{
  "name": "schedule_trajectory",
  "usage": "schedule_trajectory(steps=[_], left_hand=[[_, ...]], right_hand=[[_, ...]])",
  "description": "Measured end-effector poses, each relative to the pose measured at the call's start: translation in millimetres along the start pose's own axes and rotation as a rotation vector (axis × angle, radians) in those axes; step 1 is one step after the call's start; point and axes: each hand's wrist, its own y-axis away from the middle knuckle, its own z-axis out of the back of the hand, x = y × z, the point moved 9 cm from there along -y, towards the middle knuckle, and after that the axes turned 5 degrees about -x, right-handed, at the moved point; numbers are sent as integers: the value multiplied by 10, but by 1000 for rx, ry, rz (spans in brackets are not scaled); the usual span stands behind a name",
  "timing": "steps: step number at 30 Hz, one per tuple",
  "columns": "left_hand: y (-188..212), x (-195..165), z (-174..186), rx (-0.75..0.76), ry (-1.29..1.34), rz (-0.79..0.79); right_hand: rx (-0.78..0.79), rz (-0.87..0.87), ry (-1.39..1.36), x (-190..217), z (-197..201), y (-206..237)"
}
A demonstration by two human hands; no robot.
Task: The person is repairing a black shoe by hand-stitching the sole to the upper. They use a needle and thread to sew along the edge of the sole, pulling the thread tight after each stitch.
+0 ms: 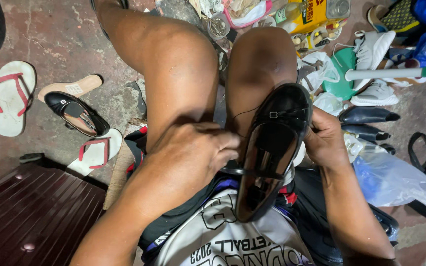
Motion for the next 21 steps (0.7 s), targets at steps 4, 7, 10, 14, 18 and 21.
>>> schedule_trajectory(steps=[4, 7, 10, 14, 18, 21], left_hand=[[-8, -75, 96, -56, 56, -45], [115, -199, 263, -160, 366, -142], [203, -148, 104, -20, 1023, -45], [230, 196, -427, -94, 1037, 360], [235, 505, -840, -167, 840, 649], [109, 464, -992, -283, 1200, 566]], right_hand=[[23, -26, 104, 12, 23, 20], [47, -8, 176, 176, -45, 12], [89, 116, 364, 505, -177, -18], [146, 215, 489, 875, -298, -73], [242, 204, 550, 993, -330, -182], [339, 166, 506, 1020, -367, -230]])
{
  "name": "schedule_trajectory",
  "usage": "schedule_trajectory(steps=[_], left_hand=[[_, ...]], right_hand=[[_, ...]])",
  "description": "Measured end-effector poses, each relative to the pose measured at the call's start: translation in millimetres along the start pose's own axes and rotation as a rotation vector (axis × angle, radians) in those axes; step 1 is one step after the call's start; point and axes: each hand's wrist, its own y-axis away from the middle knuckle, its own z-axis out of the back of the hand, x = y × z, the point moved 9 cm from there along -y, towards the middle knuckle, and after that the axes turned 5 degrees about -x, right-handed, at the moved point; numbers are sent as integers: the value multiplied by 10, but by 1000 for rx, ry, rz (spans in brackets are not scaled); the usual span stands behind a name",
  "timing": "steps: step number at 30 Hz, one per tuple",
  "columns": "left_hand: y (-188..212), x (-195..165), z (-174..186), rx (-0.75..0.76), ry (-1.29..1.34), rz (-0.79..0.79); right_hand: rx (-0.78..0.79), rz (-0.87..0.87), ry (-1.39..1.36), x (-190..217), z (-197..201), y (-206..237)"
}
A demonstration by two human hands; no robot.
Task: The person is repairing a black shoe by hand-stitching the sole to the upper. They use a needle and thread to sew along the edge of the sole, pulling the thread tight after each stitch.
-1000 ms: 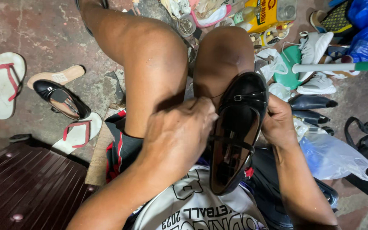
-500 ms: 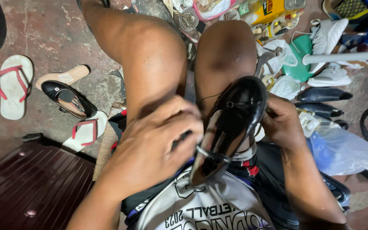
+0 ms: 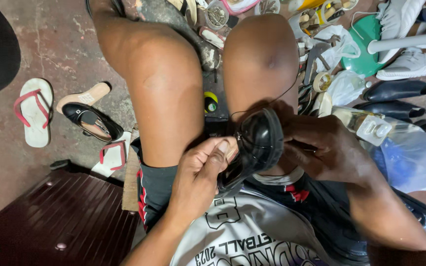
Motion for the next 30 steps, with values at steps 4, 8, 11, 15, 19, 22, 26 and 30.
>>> schedule_trajectory(steps=[4, 8, 11, 15, 19, 22, 26, 30], left_hand=[[-72, 119, 10, -53, 3, 34], [-66, 325, 105, -188, 3, 171], [-77, 433, 76, -173, 120, 210], [-98, 548, 4, -115, 221, 237], [-76, 569, -1, -98, 270, 222], [-81, 569, 5, -90, 248, 218], [-124, 540, -46, -46, 239, 182], [-125, 517, -74, -30, 80, 158]], right_hand=[[60, 58, 21, 88, 47, -100], [145, -13, 117, 85, 76, -119], [139, 43, 98, 147, 125, -119], [74, 102, 67, 179, 175, -101], [110, 48, 22, 97, 141, -93], [130, 33, 19, 61, 126, -86], [76, 79, 61, 68, 147, -53], [101, 27, 73, -14, 75, -14]])
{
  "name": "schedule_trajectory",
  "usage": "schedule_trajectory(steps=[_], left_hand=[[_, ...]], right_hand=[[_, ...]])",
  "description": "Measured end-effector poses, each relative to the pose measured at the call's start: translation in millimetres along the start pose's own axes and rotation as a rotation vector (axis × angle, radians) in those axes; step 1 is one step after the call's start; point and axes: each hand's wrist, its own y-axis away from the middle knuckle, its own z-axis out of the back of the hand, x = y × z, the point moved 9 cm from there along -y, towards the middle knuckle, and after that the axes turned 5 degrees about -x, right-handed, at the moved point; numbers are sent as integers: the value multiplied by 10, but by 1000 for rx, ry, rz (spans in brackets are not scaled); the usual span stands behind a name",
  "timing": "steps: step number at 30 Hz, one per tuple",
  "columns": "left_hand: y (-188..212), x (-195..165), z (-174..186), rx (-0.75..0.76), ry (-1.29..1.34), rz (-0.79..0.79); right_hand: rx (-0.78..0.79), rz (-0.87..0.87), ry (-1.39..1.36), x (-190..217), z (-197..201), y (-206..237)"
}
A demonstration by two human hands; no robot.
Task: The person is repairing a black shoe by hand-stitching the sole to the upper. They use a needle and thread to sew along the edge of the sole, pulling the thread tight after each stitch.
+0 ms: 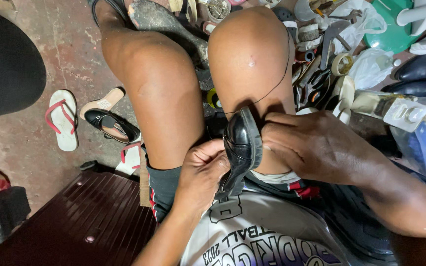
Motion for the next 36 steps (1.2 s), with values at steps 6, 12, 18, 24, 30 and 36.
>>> schedule_trajectory(steps=[6, 12, 18, 24, 30, 36], left_hand=[[90, -152, 14, -30, -310, -158], [36, -107, 33, -6, -242, -143], [-46, -64, 43, 2, -184, -82], [-105, -4, 55, 41, -4, -39], [-74, 68, 228, -101, -89, 4], [-22, -180, 27, -126, -37, -15]], right_hand=[[-51, 136, 86, 167, 117, 35], [-36, 124, 217, 116, 77, 38], [-75, 265, 449, 15, -55, 49], [-230, 77, 442, -262, 54, 5], [-210, 120, 355, -333, 204, -59], [-174, -78, 546, -716, 519, 11]])
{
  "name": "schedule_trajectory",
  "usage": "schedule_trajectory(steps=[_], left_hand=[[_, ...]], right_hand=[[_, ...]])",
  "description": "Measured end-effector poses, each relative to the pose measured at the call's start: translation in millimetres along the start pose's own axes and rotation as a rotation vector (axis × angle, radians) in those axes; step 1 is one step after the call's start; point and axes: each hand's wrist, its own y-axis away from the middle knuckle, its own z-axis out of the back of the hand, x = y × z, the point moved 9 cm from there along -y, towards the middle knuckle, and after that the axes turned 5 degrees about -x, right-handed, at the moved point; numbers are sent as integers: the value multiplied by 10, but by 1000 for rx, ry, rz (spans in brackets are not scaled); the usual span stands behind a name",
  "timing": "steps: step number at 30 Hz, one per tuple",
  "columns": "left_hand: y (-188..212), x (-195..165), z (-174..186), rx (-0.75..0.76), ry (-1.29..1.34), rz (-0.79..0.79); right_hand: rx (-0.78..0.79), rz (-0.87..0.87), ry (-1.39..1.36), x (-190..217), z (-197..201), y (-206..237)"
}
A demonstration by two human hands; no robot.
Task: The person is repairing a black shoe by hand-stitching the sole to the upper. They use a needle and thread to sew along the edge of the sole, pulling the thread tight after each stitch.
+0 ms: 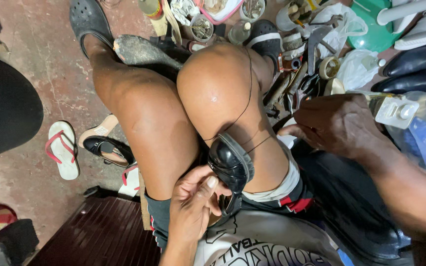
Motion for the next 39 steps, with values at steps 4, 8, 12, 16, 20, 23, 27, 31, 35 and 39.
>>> schedule_trajectory(steps=[4, 8, 12, 16, 20, 23, 27, 31, 35, 39], left_hand=[[258, -440, -74, -144, -420, -155], [840, -1080, -577, -319, -933, -846], [1044, -1003, -1336, -91, -1546, -1185], [782, -863, -1647, 41, -1800, -1206], [665, -1044, -1600, -44, -1657, -1208], [617, -1175, -1445, -113, -1424, -1105], [512, -1234, -1167, -86, -1175, -908], [413, -1255, -888, -75, -1154, -799], [479, -1268, -804, -53, -1149, -848], [495, -1180, -801, -142, -1215, -898]], right_hand=[[34, -11, -76, -37, -114, 197], [-5, 19, -197, 94, -109, 306], [-50, 58, -238, 215, -12, 309], [-25, 34, -293, 188, 11, 361], [-18, -92, -409, 19, -23, 395], [-130, -211, -690, -11, -3, 376], [-113, -267, -860, 248, -141, 275], [-253, -42, -672, 578, -2, 204], [-214, -19, -511, 709, -54, 228], [-121, -104, -750, 685, -154, 265]])
